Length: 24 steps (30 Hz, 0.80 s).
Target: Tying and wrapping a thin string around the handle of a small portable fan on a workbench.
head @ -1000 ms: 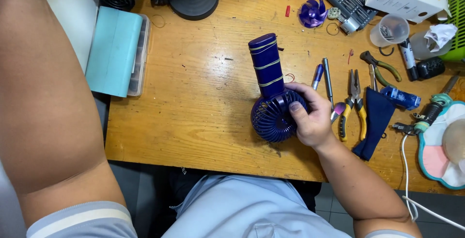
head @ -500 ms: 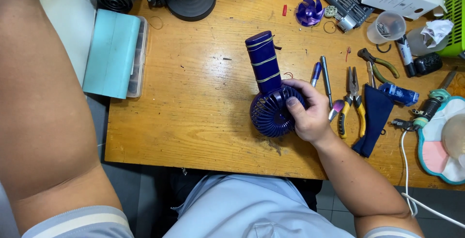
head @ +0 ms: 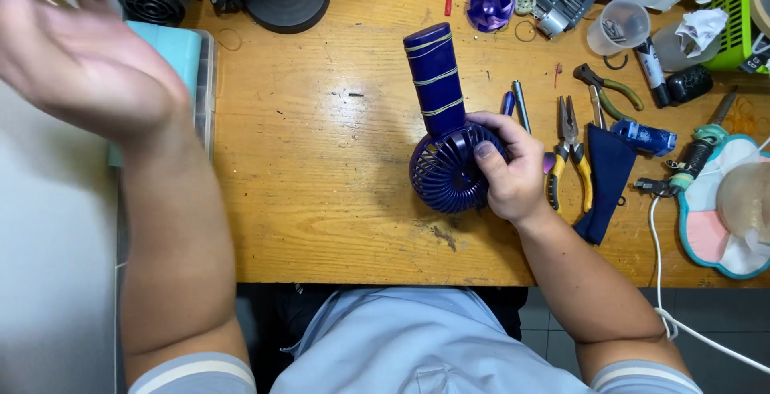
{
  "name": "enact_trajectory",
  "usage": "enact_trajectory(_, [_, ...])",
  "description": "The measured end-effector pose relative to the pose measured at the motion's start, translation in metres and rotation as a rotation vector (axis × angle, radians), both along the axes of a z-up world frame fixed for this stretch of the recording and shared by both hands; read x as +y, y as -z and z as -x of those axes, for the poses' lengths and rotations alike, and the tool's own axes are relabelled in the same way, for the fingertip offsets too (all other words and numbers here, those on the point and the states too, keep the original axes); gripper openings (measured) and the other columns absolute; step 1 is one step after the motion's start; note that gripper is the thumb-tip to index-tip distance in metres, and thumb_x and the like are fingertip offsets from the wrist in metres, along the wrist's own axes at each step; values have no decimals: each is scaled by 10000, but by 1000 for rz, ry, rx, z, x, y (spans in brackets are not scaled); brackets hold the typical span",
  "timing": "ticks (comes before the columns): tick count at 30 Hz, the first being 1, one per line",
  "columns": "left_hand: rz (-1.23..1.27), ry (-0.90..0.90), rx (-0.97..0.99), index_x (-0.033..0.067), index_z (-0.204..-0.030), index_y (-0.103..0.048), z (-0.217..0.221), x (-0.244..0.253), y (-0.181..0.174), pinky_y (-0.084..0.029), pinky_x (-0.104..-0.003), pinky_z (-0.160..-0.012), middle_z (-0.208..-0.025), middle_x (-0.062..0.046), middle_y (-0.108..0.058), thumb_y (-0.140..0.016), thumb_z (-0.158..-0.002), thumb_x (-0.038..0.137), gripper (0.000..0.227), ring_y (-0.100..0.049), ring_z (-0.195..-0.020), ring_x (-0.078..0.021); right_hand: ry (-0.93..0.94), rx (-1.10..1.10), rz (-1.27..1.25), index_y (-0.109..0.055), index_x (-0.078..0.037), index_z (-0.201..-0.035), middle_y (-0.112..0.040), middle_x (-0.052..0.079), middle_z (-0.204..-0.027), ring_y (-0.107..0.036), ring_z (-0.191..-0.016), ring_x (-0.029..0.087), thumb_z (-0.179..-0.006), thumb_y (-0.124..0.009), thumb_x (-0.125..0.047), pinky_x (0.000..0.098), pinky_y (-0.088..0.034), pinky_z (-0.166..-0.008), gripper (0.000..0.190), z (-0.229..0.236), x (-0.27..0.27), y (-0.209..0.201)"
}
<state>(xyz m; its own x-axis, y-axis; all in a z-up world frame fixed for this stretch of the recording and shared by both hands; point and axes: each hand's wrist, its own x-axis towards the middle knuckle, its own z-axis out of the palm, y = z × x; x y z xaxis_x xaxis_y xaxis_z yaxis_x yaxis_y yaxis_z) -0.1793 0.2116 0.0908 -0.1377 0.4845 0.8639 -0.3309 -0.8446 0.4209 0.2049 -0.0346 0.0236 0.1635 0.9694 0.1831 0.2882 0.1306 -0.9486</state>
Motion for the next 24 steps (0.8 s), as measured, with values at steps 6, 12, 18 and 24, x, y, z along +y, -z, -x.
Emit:
enact_trajectory(6, [846, 267, 219, 84, -1420, -628, -125, -129, 18, -636, -323, -929, -1285, -105, -716, -627, -1175, 175, 261, -744, -1110, -234, 16, 12, -21, -686, 53, -1447, -762, 216, -1375, -762, -1260, 324, -1152, -647, -424, 426, -658, -1103, 562, 0, -2, -9])
enact_trajectory(12, [1035, 753, 445, 34, -1584, -579, -170, -141, 48, -657, -332, -1139, -1437, -116, -753, -767, -1099, 258, 567, -764, -1267, -198, 41, -44, 18, -697, 28, -1434, -777, 190, -1336, -771, -1207, 289, -1136, -699, -340, 401, -667, -1065, 474, 0, -3, -17])
enact_trajectory(18, [1119, 706, 326, 13, -1535, -635, -159, -138, 73, -653, -449, -1230, -1451, -171, -767, -763, -1108, 135, 462, -749, -1368, -307, -62, 139, 150, -456, -27, -1632, -752, 193, -1276, -776, -1144, 264, -1097, -731, -409, 385, -710, -951, 713, -6, 5, -20])
enact_trajectory(24, [1046, 873, 191, -22, -1553, -601, -139, -119, 71, -652, -425, -1220, -1468, -199, -753, -637, -1209, 191, 406, -757, -1365, -324, -169, 249, 217, -571, 19, -1518, -738, 169, -1378, -755, -1248, 268, -1068, -787, -267, 403, -697, -1081, 575, -23, 12, -6])
